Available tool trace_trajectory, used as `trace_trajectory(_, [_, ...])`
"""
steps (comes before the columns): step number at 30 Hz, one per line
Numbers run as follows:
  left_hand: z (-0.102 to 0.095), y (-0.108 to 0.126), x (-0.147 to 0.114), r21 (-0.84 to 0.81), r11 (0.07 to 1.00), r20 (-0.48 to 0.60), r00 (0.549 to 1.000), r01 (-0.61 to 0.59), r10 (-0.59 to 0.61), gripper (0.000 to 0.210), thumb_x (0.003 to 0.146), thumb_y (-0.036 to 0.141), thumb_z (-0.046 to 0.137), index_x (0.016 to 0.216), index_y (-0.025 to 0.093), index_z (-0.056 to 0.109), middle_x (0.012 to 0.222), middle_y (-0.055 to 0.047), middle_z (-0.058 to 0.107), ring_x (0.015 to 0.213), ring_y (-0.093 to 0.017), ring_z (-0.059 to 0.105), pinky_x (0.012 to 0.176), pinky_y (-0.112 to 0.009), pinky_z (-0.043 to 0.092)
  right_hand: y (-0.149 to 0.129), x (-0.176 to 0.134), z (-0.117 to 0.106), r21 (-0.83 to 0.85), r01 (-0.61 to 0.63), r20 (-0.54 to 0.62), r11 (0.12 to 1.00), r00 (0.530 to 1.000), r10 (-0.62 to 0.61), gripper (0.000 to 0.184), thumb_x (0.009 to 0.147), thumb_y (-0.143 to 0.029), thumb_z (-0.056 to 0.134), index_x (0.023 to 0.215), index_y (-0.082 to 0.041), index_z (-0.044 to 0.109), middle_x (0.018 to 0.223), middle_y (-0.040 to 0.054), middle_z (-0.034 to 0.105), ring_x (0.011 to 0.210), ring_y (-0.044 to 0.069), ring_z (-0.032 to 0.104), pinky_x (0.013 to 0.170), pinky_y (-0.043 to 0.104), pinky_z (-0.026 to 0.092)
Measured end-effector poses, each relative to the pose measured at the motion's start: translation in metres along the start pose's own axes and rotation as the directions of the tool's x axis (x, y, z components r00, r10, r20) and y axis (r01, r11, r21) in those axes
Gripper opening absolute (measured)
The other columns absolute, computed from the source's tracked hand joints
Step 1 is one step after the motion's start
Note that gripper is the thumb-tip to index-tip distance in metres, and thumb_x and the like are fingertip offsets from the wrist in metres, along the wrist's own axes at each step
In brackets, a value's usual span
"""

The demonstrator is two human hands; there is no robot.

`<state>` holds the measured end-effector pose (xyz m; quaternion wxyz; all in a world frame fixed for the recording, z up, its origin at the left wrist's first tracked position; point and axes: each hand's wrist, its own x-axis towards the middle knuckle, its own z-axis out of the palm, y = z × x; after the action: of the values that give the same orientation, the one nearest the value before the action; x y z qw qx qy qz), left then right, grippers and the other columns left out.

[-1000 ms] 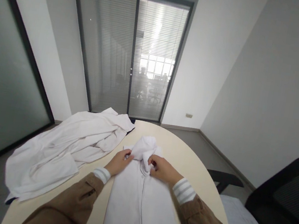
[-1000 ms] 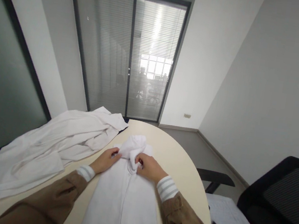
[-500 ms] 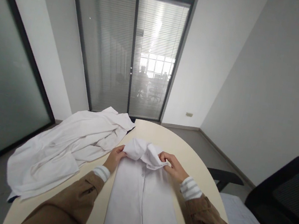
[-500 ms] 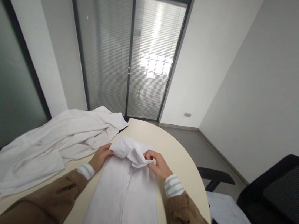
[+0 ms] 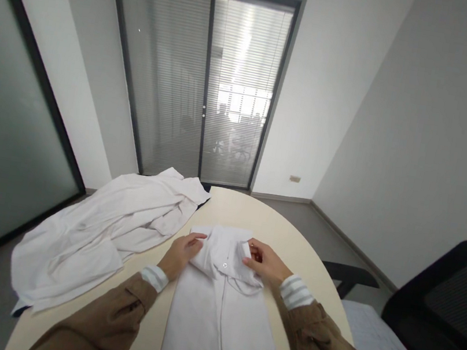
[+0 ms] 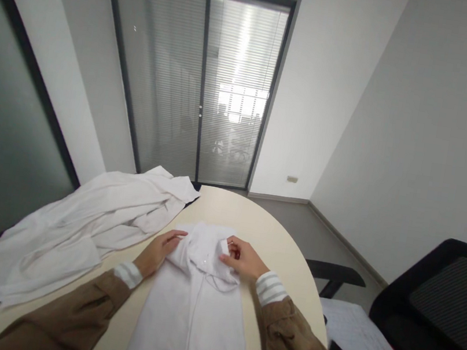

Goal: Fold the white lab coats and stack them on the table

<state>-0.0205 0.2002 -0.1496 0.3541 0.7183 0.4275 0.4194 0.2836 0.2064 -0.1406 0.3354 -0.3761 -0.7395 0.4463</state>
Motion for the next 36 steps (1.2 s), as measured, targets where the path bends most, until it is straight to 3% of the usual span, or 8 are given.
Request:
trace_trajectory(5, [-0.001,0.007,-0.007,0.037,0.995,-0.002,0.995,-0.098,0.098,0.055,0.082,0.049,0.067,0.127,0.017,0.061,0.117,-0.011,0.068,0.104,-0.025,0.064,0.095,-0.037,0.047,-0.005,0.0,-0.004,0.101,-0.017,0.051,0.995,0.999,0.012,0.048,0.073,-0.061,0.073,0.068,-0.018,0.053,0.06,-0.0043,0.047,0.054,0.009,0.041,0.052,0.023,0.031])
trace_trajectory(10, [-0.006,0.015,-0.012,-0.126,0.968,0.155,0.959,-0.218,0.236,0.062,0.095,0.062,0.033,0.074,0.016,0.069,0.068,-0.008,0.069,0.069,-0.021,0.065,0.071,-0.032,0.05,-0.005,-0.001,-0.008,0.125,0.016,0.081,0.992,0.996,-0.027,0.064,0.084,-0.073,0.046,0.052,-0.018,0.056,0.048,0.0012,0.053,0.046,0.01,0.036,0.048,0.026,0.022])
trace_trajectory(14, [-0.007,0.011,-0.011,-0.083,0.99,0.01,0.993,-0.116,0.117,0.064,0.098,0.059,0.027,0.064,0.018,0.063,0.05,-0.003,0.058,0.048,-0.015,0.053,0.053,-0.026,0.041,-0.001,0.003,-0.005,0.043,-0.04,-0.159,0.998,0.986,0.046,0.056,0.09,-0.066,0.047,0.057,-0.02,0.052,0.048,-0.0014,0.052,0.045,0.01,0.039,0.048,0.025,0.027])
trace_trajectory(17, [-0.006,0.004,-0.008,0.079,0.995,-0.08,0.995,-0.061,0.067,0.052,0.097,0.051,0.038,0.065,0.017,0.062,0.047,0.001,0.052,0.045,-0.012,0.046,0.049,-0.024,0.034,0.003,0.005,-0.005,-0.107,-0.122,-0.39,0.987,0.918,0.071,0.045,0.088,-0.061,0.054,0.069,-0.021,0.052,0.054,-0.0045,0.049,0.05,0.011,0.043,0.052,0.025,0.032])
trace_trajectory(21, [-0.006,0.007,-0.011,0.306,0.941,0.088,0.988,-0.148,0.127,0.035,0.091,0.038,0.053,0.067,0.016,0.065,0.051,0.001,0.056,0.048,-0.011,0.045,0.051,-0.024,0.032,0.007,0.003,-0.009,-0.37,-0.281,-0.52,0.886,0.853,0.054,0.035,0.087,-0.057,0.057,0.087,-0.022,0.061,0.065,-0.002,0.059,0.06,0.015,0.053,0.059,0.027,0.036])
trace_trajectory(29, [0.005,0.032,-0.028,0.163,0.804,0.443,0.77,-0.572,0.458,0.027,0.088,0.042,0.054,0.082,0.021,0.07,0.07,-0.002,0.069,0.069,-0.017,0.06,0.07,-0.028,0.043,0.002,0.001,-0.007,-0.507,-0.343,-0.498,0.791,0.865,0.056,0.031,0.088,-0.053,0.056,0.095,-0.023,0.061,0.062,-0.0033,0.057,0.058,0.015,0.054,0.058,0.026,0.035])
trace_trajectory(32, [0.008,0.033,-0.028,0.308,0.804,0.396,0.837,-0.509,0.378,0.035,0.093,0.042,0.044,0.076,0.021,0.066,0.067,-0.003,0.065,0.066,-0.017,0.059,0.066,-0.029,0.04,-0.007,-0.001,-0.007,-0.531,-0.225,-0.403,0.817,0.915,-0.009,0.031,0.089,-0.05,0.055,0.077,-0.021,0.057,0.058,-0.0041,0.052,0.055,0.012,0.047,0.056,0.025,0.032])
trace_trajectory(36, [0.005,0.03,-0.022,0.657,0.736,0.158,0.984,-0.166,0.08,0.03,0.096,0.039,0.043,0.077,0.022,0.06,0.064,-0.001,0.063,0.062,-0.018,0.061,0.06,-0.029,0.035,-0.018,-0.006,-0.006,-0.478,-0.002,-0.018,0.878,1.0,-0.007,0.032,0.088,-0.045,0.058,0.069,-0.019,0.056,0.056,-0.0046,0.051,0.052,0.01,0.045,0.055,0.023,0.034])
